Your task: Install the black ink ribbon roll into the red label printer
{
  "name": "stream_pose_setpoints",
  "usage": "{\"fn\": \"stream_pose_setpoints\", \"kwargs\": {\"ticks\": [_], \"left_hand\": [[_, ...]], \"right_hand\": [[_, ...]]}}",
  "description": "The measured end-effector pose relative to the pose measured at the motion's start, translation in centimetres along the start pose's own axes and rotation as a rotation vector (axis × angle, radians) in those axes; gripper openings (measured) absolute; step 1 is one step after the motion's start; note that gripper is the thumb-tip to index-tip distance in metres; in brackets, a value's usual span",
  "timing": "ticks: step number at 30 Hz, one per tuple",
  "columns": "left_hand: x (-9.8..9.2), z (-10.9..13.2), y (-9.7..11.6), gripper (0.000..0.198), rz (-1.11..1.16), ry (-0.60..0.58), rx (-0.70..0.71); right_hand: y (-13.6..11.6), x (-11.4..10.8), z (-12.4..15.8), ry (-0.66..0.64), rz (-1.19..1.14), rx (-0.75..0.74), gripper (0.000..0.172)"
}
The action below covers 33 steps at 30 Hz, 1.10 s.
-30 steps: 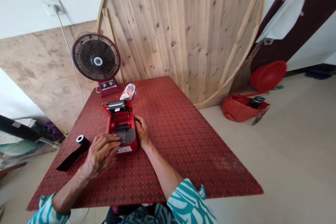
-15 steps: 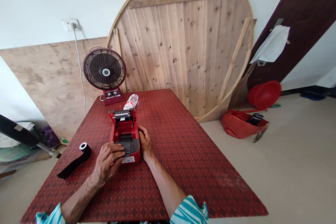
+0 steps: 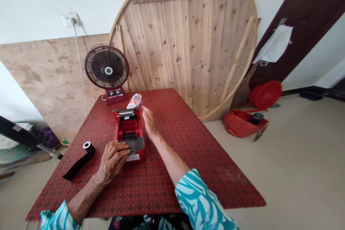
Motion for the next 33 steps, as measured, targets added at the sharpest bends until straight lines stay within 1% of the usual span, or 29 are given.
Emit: {"fn": "stream_pose_setpoints", "kwargs": {"ticks": [2, 4, 9, 12, 14, 15, 16, 17, 20, 21, 22, 23, 24, 26, 30, 33], "left_hand": [[-0.1, 0.2, -0.1, 0.024, -0.015, 0.001, 0.000], [-0.3, 0.2, -0.1, 0.026, -0.026, 0.009, -0.005], [-0.6, 0.3, 0.0, 0.026, -0.068, 0.025, -0.007], [-0.8, 0.5, 0.0, 0.025, -0.083, 0.038, -0.006], [-0.9, 0.6, -0.2, 0.023, -0.029, 0.035, -0.028], [-1.0, 0.6, -0.6, 0.022, 0.022, 0.042, -0.078], [-1.2, 0.5, -1.2, 0.022, 0.083, 0.065, -0.168], [-1.4, 0.4, -2.0, 0.024, 0.148, 0.105, -0.298], [-1.2, 0.8, -5.1, 0.031, 0.389, 0.262, -0.807], [-0.8, 1.0, -5.9, 0.035, 0.495, 0.286, -0.955], [-0.1, 1.1, -6.5, 0.042, 0.617, 0.287, -1.071], [0.6, 1.1, -6.9, 0.048, 0.737, 0.276, -1.152], [1.2, 1.1, -7.2, 0.052, 0.839, 0.265, -1.202], [1.9, 0.8, -7.5, 0.056, 0.962, 0.255, -1.237], [2.3, 0.6, -7.7, 0.059, 1.007, 0.275, -1.262], [2.6, 0.4, -7.5, 0.060, 1.040, 0.263, -1.266]], "right_hand": [[-0.7, 0.5, -0.6, -0.031, 0.007, 0.003, 0.052], [-1.0, 0.5, -0.4, -0.023, 0.010, 0.016, 0.050], [-1.6, -0.7, 2.7, -0.017, 0.066, -0.063, 0.038], [-1.3, -1.1, 4.3, -0.024, 0.081, -0.025, 0.029], [-1.1, -1.0, 4.8, -0.015, 0.059, -0.012, 0.023], [-1.0, -0.8, 4.9, -0.010, 0.036, -0.008, 0.020], [-0.9, -0.7, 5.0, -0.007, 0.008, 0.001, 0.019], [-0.8, -0.6, 5.0, -0.007, -0.021, 0.021, 0.021], [-0.2, -0.2, 5.1, -0.026, -0.090, 0.104, 0.029], [-0.1, -0.2, 5.2, -0.032, -0.103, 0.122, 0.031], [0.0, -0.2, 5.2, -0.038, -0.110, 0.131, 0.032], [0.1, -0.2, 5.2, -0.040, -0.114, 0.135, 0.032], [0.2, -0.2, 5.2, -0.042, -0.114, 0.137, 0.033], [0.3, -0.3, 5.3, -0.047, -0.115, 0.141, 0.033], [0.4, -0.3, 5.4, -0.053, -0.129, 0.133, 0.034], [0.4, -0.3, 5.6, -0.055, -0.106, 0.111, 0.034]]}}
Point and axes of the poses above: each hand's wrist, its own z-axis away from the middle knuckle, its own x-axis out of the palm, y = z × x, the point moved 5 cm from there along -z, towards the middle knuckle, and after that the axes turned 4 degrees about -x, right-handed, at the moved point
